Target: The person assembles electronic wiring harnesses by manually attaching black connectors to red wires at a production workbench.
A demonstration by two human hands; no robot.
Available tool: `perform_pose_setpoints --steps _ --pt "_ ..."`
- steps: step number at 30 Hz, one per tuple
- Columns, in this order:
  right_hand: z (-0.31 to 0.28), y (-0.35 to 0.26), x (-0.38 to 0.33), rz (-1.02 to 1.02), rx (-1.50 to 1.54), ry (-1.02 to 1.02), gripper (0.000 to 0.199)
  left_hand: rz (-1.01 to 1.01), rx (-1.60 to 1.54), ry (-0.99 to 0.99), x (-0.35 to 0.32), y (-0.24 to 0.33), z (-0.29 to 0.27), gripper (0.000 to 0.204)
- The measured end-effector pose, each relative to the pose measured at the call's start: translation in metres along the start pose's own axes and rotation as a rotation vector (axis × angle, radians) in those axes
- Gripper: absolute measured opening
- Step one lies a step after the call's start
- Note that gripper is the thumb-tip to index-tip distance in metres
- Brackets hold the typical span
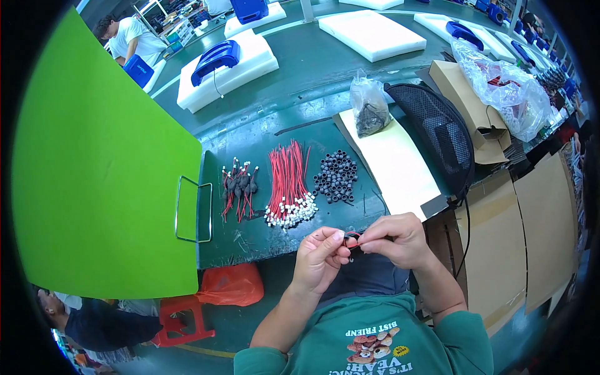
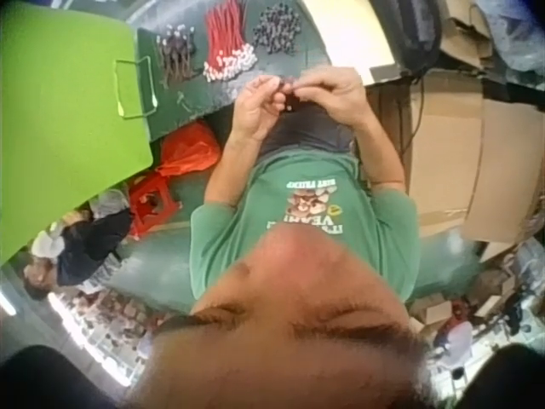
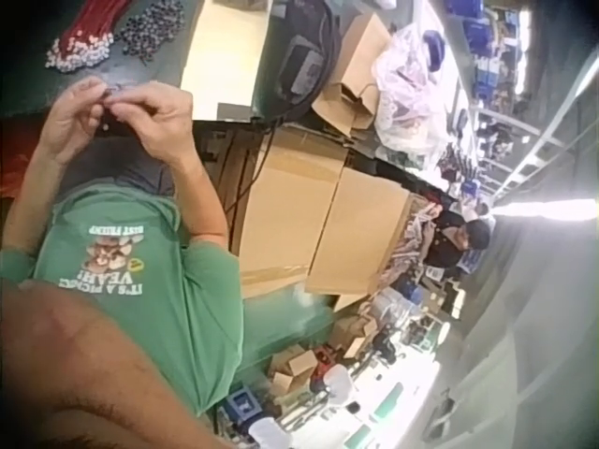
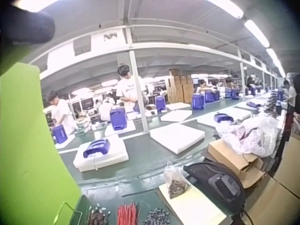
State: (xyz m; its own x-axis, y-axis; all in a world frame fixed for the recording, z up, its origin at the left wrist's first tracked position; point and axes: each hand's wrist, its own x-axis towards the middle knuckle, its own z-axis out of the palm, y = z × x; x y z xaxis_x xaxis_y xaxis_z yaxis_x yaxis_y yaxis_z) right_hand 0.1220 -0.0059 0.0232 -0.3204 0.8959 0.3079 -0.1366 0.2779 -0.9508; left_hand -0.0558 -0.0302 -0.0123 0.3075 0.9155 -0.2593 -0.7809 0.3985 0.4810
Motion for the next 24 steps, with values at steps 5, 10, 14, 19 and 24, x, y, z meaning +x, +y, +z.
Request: perform_pose_setpoints --steps 5,10,14,19,24 --pt "0.001 -0.006 0.005 -0.201 -0.482 -0.074 0.008 0.044 0.021 0.024 0.0 -0.001 0.003 0.009" --pt "0.009 -0.013 0.002 -0.004 -0.49 -0.037 0.01 0.109 0.117 0.048 -0.002 -0.001 0.004 0.009" --pt "0.01 -0.011 0.001 -0.062 -0.603 -0.051 0.011 0.158 0.2 0.079 -0.003 -0.004 0.006 0.008" --pt "0.019 -0.01 0.001 -0.215 -0.784 0.051 0.011 0.26 0.336 0.132 -0.002 -0.014 0.011 0.009" --pt "0.03 -0.004 -0.005 -0.225 -0.785 0.198 0.011 0.234 0.165 0.088 0.001 -0.014 0.006 0.013"
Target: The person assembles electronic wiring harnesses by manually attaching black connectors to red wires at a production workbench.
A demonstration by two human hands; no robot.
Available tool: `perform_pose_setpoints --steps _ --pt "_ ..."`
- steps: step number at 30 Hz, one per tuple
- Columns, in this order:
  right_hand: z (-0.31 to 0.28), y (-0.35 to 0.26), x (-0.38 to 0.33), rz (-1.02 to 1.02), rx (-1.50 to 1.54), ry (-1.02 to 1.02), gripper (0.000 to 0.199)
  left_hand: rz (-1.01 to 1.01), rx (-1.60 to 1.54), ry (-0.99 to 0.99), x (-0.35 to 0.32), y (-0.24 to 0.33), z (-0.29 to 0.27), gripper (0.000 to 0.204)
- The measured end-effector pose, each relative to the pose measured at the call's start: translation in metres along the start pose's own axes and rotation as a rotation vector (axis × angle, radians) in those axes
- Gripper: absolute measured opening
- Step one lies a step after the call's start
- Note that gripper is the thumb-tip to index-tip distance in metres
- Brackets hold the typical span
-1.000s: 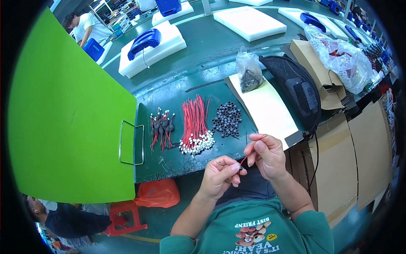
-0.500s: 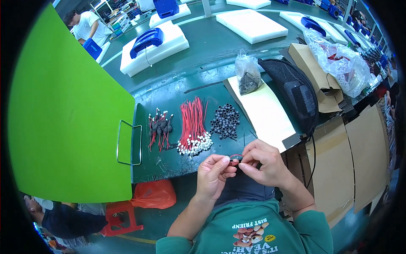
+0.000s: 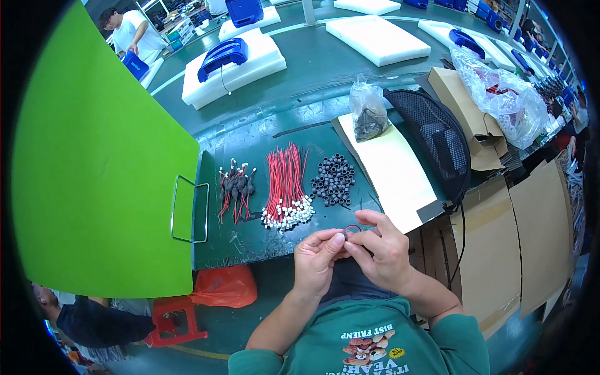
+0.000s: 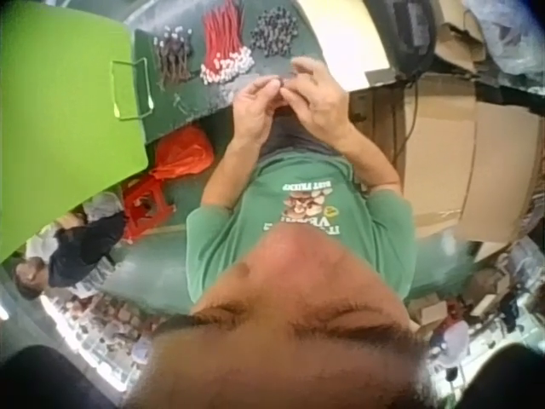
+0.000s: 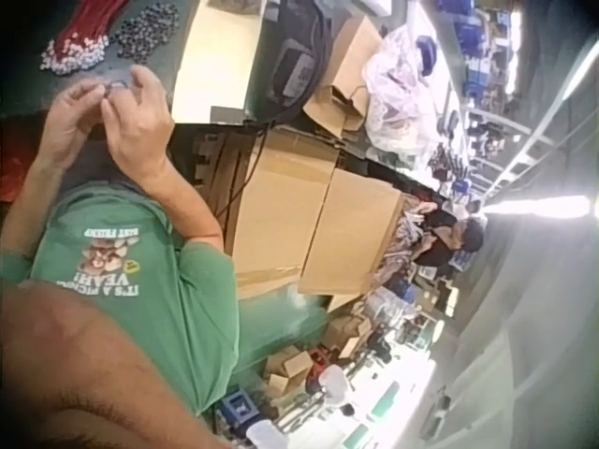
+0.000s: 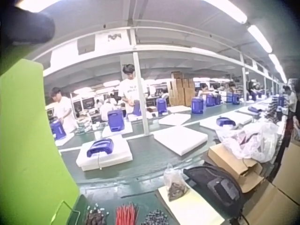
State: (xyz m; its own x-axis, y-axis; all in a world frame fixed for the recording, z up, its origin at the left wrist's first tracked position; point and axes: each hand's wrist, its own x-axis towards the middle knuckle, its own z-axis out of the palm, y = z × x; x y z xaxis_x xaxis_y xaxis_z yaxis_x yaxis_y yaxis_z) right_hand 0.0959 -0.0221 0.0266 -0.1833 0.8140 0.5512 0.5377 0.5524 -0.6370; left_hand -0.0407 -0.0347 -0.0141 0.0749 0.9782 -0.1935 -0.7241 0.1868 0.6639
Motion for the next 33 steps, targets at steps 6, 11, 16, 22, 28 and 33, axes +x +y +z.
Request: perform_pose_setpoints --steps 6,11,16,22,28,33 --pt "0.003 0.012 -0.004 -0.147 0.184 0.009 0.014 -0.047 -0.032 -0.056 0.001 0.007 -0.008 0.014" --pt "0.001 0.014 -0.005 -0.304 0.051 -0.017 0.016 0.058 0.177 -0.07 -0.001 0.004 -0.008 0.014" --pt "-0.011 0.013 -0.001 0.181 0.341 -0.157 0.02 0.013 0.276 -0.146 -0.002 0.017 -0.008 0.013" --pt "-0.006 0.016 0.009 0.468 1.024 -0.445 0.009 -0.155 0.401 -0.376 -0.001 0.027 -0.009 0.014" --pt "-0.005 0.026 0.015 0.522 0.989 -0.143 0.011 -0.299 0.306 -0.42 -0.004 0.028 -0.012 0.014" --pt "0.0 0.023 0.01 0.645 1.143 -0.226 0.016 -0.323 0.157 -0.398 -0.001 0.023 -0.014 0.012"
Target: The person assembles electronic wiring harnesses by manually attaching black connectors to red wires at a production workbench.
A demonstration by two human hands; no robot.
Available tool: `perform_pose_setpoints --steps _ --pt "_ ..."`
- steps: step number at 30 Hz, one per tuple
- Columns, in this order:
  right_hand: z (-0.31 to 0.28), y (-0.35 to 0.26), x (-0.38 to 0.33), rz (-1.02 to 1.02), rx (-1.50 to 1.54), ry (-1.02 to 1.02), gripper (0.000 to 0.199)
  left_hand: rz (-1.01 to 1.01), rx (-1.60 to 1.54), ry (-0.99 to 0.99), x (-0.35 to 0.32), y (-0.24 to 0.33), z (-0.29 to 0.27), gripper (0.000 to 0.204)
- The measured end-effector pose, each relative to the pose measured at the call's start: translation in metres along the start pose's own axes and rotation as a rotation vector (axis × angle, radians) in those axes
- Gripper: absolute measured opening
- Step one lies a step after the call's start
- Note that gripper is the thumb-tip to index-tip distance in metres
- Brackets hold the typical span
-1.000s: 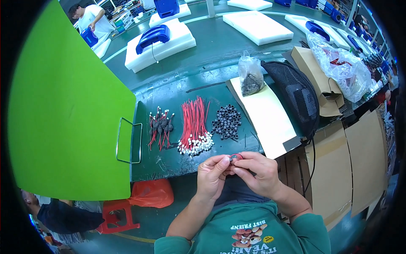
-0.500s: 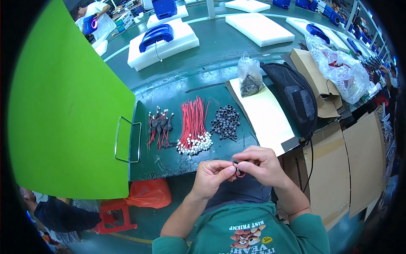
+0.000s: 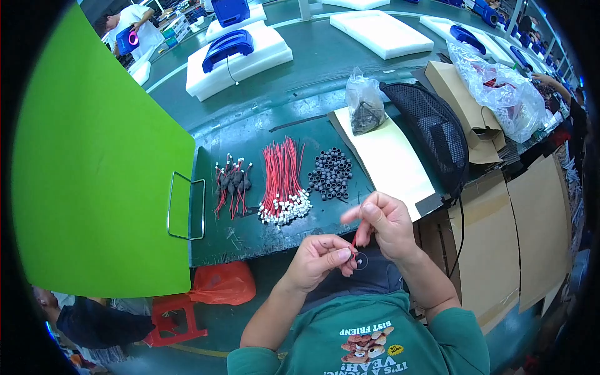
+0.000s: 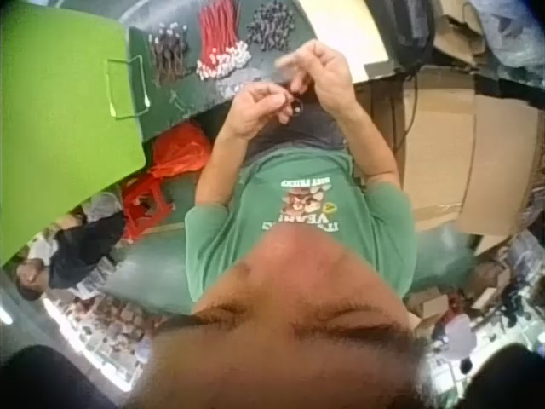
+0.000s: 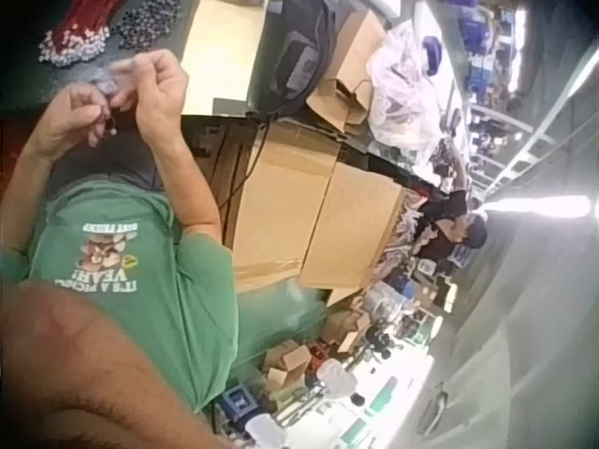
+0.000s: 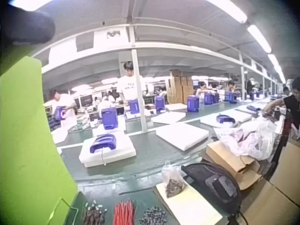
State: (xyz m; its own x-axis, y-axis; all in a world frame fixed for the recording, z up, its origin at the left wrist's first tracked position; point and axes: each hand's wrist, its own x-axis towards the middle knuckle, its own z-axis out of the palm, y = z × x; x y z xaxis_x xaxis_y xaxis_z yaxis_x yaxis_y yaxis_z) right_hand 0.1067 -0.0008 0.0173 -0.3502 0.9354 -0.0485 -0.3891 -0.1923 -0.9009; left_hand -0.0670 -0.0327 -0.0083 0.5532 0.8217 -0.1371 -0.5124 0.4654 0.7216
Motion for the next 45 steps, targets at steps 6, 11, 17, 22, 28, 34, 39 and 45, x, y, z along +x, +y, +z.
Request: perform_pose_setpoints --steps 6,11,17,22,28,34,39,45 --pt "-0.015 0.009 -0.013 -0.425 -0.414 -0.005 0.014 0.107 -0.04 0.077 0.003 0.001 -0.002 0.015" --pt "-0.008 -0.001 -0.015 -0.733 -0.738 -0.152 0.023 0.14 -0.09 0.059 0.003 0.0 -0.003 0.017" --pt "0.002 -0.006 -0.017 -0.926 -1.012 -0.123 0.016 0.161 -0.088 0.143 0.003 -0.003 0.001 0.016" --pt "0.007 0.002 -0.021 -0.928 -1.152 0.069 0.015 0.225 0.096 0.227 0.004 -0.008 0.002 0.014" --pt "0.005 0.009 -0.028 -0.29 -0.504 0.189 0.008 0.185 0.067 0.143 0.002 -0.007 0.002 0.014" --pt "0.004 0.006 -0.01 -0.108 -0.136 -0.035 0.004 0.155 0.002 0.089 0.001 -0.008 0.004 0.015" --pt "0.0 0.015 0.002 -0.129 -0.067 0.169 0.008 0.049 0.039 0.092 -0.002 -0.006 0.004 0.016" --pt "0.0 0.006 -0.001 0.117 0.056 0.003 0.008 0.047 -0.076 0.072 -0.001 -0.009 -0.002 0.016"
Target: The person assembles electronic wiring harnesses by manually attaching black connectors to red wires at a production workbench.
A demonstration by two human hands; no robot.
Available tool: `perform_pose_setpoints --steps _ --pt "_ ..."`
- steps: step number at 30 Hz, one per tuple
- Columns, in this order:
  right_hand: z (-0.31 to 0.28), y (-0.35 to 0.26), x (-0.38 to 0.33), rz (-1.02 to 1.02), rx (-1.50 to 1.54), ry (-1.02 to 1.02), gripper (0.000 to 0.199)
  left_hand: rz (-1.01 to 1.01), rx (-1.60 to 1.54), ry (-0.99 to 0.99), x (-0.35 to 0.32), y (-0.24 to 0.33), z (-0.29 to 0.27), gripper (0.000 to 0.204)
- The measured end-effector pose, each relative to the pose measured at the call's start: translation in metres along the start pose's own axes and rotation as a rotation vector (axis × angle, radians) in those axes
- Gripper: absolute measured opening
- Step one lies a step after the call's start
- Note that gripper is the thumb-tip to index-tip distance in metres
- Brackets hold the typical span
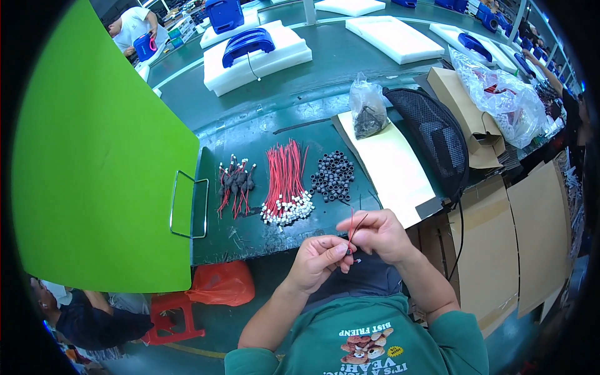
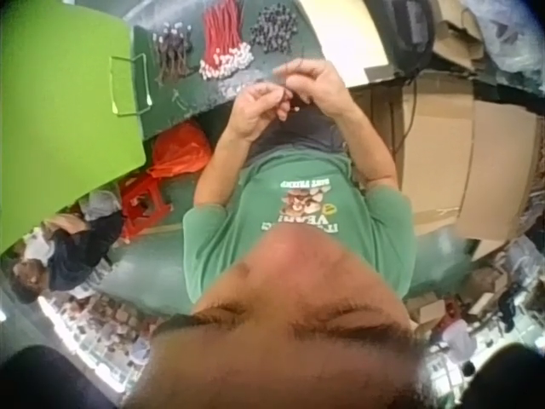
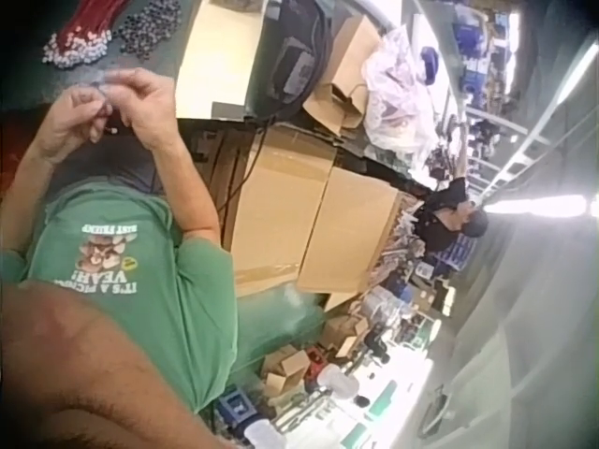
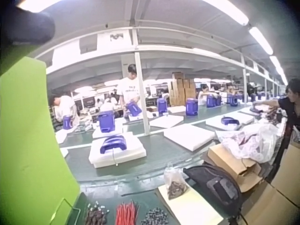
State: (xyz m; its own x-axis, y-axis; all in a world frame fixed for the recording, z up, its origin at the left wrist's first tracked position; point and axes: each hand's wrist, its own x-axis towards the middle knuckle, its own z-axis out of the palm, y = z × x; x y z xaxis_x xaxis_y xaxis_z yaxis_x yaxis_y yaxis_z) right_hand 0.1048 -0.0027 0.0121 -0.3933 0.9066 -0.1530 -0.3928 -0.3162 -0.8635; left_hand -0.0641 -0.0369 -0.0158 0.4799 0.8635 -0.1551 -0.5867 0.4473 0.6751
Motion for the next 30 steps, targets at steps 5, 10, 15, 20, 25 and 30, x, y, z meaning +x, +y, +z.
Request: perform_pose_setpoints --steps 5,10,15,20,25,30 --pt "0.004 0.007 0.001 -0.191 -0.272 -0.027 0.015 -0.01 0.018 0.014 0.001 0.0 0.0 0.016" --pt "0.005 0.011 -0.005 -0.137 -0.208 0.041 0.019 0.032 0.366 -0.02 0.003 0.002 0.005 0.025" --pt "0.008 0.015 -0.005 -0.096 -0.09 0.028 0.016 0.02 0.243 0.001 -0.002 0.003 -0.004 0.024" --pt "0.001 0.012 -0.011 -0.083 -0.108 0.027 0.014 0.027 0.373 0.087 -0.005 0.008 -0.007 0.016" --pt "0.001 0.012 -0.026 -0.13 -0.181 0.062 0.011 0.234 0.834 0.069 0.007 0.024 0.0 0.018" --pt "-0.007 0.005 -0.034 -0.523 -0.246 0.235 0.007 0.864 1.066 0.397 0.027 0.027 0.042 0.014"
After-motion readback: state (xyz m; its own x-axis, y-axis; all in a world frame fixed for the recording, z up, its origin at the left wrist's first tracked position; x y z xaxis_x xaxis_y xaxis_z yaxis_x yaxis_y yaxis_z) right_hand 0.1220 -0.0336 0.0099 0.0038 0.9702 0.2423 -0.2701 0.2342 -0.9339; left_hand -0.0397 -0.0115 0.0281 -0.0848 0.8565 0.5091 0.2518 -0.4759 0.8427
